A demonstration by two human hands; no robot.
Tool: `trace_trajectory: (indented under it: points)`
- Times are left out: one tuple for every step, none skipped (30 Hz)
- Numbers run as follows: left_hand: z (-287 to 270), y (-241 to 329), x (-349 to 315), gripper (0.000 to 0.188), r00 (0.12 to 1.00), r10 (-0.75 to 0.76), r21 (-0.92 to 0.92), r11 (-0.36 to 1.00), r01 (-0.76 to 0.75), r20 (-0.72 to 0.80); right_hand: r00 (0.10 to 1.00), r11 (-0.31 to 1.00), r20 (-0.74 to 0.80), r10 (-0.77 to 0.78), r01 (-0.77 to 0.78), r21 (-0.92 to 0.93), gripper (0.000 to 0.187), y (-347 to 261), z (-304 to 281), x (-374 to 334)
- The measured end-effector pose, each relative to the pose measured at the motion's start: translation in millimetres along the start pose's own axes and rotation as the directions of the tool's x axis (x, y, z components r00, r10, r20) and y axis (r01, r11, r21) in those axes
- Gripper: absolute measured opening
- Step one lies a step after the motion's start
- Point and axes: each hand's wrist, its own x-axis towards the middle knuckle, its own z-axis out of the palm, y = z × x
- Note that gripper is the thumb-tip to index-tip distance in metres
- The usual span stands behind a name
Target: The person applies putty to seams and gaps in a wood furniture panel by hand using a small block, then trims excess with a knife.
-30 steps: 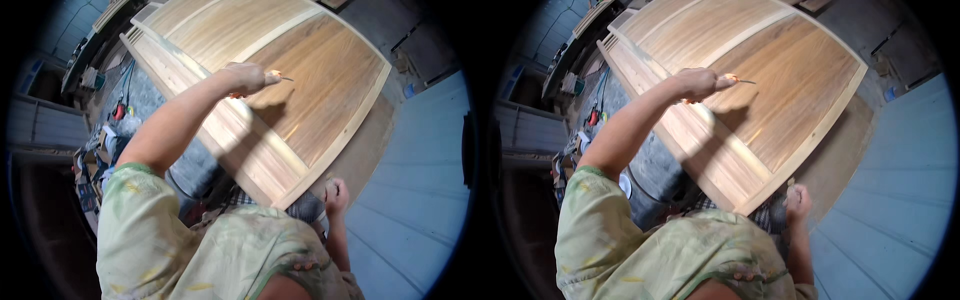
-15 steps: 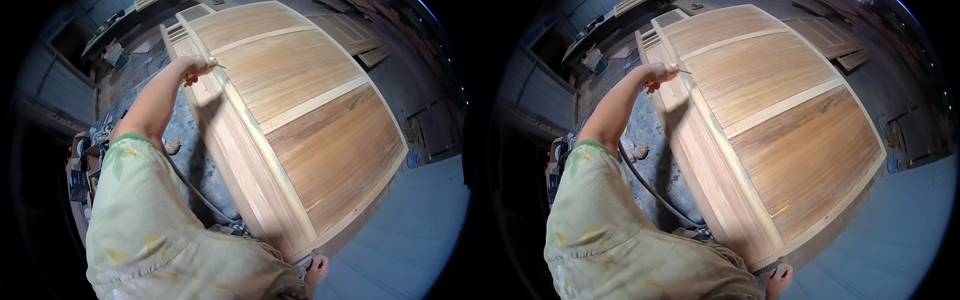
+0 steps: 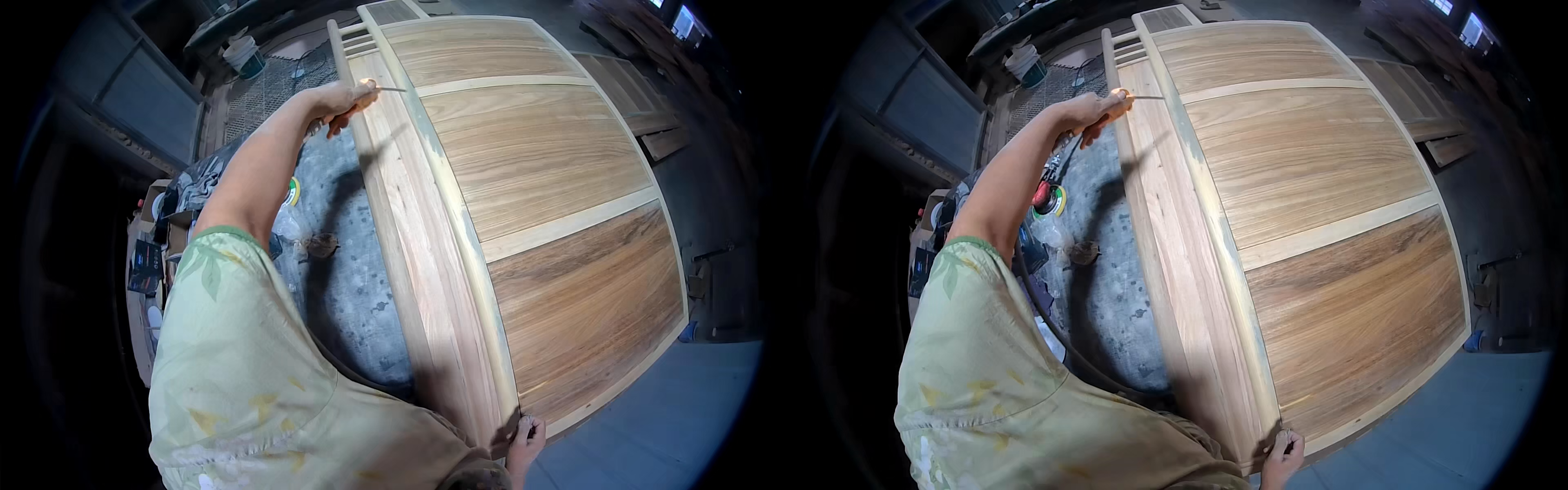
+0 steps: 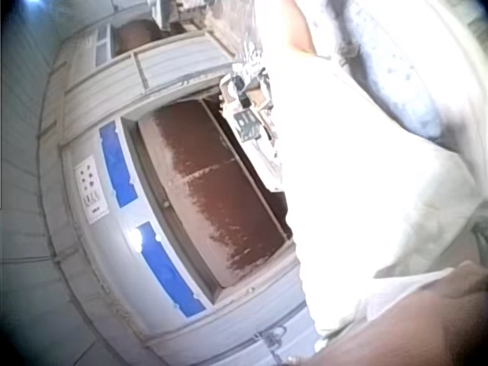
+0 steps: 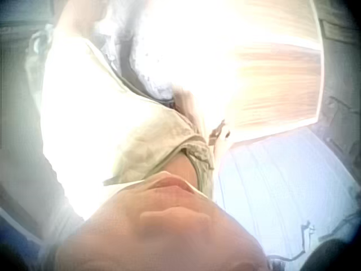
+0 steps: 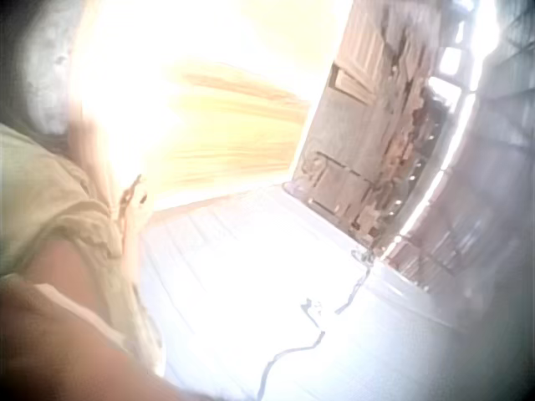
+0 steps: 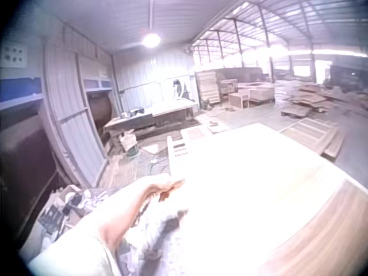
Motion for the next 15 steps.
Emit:
trace_trajectory:
  points:
    - [-4.4, -2.0, 6.8, 0.073, 0.98, -0.094, 0.108, 0.988, 0.114, -0.176, 0.989, 0.984, -0.015, -0.145, 0.143, -0.104, 0.013, 2.9, 2.3, 11.7]
    - [-11.7, -8.2, 9.2, 0.073, 0.978, -0.125, 0.14, 0.979, 0.15, -0.169, 0.993, 0.99, -0.024, -0.119, 0.117, -0.076, 0.013, 3.3, 0.3, 13.4]
    - [-19.9, -16.9, 8.7, 0.073, 0.974, -0.157, 0.173, 0.967, 0.185, -0.163, 0.995, 0.995, -0.032, -0.092, 0.091, -0.047, 0.013, 2.6, -2.3, 14.8]
    - [-19.8, -21.7, 5.8, 0.073, 0.97, -0.193, 0.21, 0.952, 0.221, -0.146, 0.998, 0.998, -0.04, -0.054, 0.053, -0.023, 0.013, -7.7, -0.4, 12.9]
    - [-15.3, -25.0, 3.9, 0.073, 0.979, -0.206, 0.291, 0.936, 0.199, -0.009, 0.998, 0.998, -0.02, -0.057, 0.057, -0.002, 0.012, -6.8, -3.8, 16.3]
    - [-13.5, -24.0, 4.1, 0.074, 0.978, -0.179, 0.273, 0.951, 0.145, 0.106, 0.999, 0.999, -0.025, -0.023, 0.023, 0.03, 0.011, -12.3, -1.7, 18.6]
    - [-5.9, -18.7, -8.4, 0.076, 0.983, -0.132, 0.268, 0.959, 0.094, 0.128, 1.0, 1.0, -0.003, -0.006, 0.006, -0.008, 0.011, -11.4, -2.2, 18.0]
    - [1.9, -18.3, -19.0, 0.079, 0.985, -0.085, 0.262, 0.964, 0.043, 0.15, 1.0, 0.999, 0.019, 0.011, -0.01, -0.046, 0.011, -11.6, -1.6, 17.2]
    - [4.2, -29.4, -12.4, 0.081, 0.984, -0.171, 0.351, 0.925, 0.145, 0.043, 0.999, 0.998, 0.02, 0.042, -0.041, -0.037, 0.011, -12.3, 1.5, 16.4]
    - [3.2, -36.3, -13.7, 0.082, 0.983, -0.136, 0.461, 0.869, 0.178, -0.122, 0.998, 0.998, 0.023, 0.062, -0.061, -0.026, 0.011, -17.3, 6.5, 18.0]
    - [-0.3, -45.2, -19.2, 0.077, 0.983, -0.18, 0.464, 0.868, 0.175, -0.034, 0.999, 0.999, 0.019, 0.036, -0.035, -0.023, 0.012, -19.0, 10.4, 16.8]
    - [-2.7, -54.4, -26.2, 0.073, 0.974, -0.222, 0.466, 0.868, 0.172, 0.054, 1.0, 1.0, 0.019, 0.011, -0.011, -0.01, 0.013, -15.4, 9.9, 18.0]
    - [5.0, -63.2, -36.2, 0.076, 0.982, -0.128, 0.388, 0.919, 0.065, 0.14, 1.0, 0.999, 0.03, -0.006, 0.007, -0.033, 0.013, -16.0, 10.9, 17.2]
    - [11.2, -69.0, -45.0, 0.082, 0.987, -0.037, 0.434, 0.9, -0.035, 0.156, 0.999, 0.998, 0.042, -0.023, 0.025, -0.055, 0.014, -18.6, 13.1, 17.3]
    - [13.3, -72.8, -53.6, 0.084, 0.989, -0.061, 0.496, 0.868, -0.016, 0.138, 0.998, 0.999, 0.06, 0.007, -0.004, -0.044, 0.013, -21.5, 15.2, 17.1]
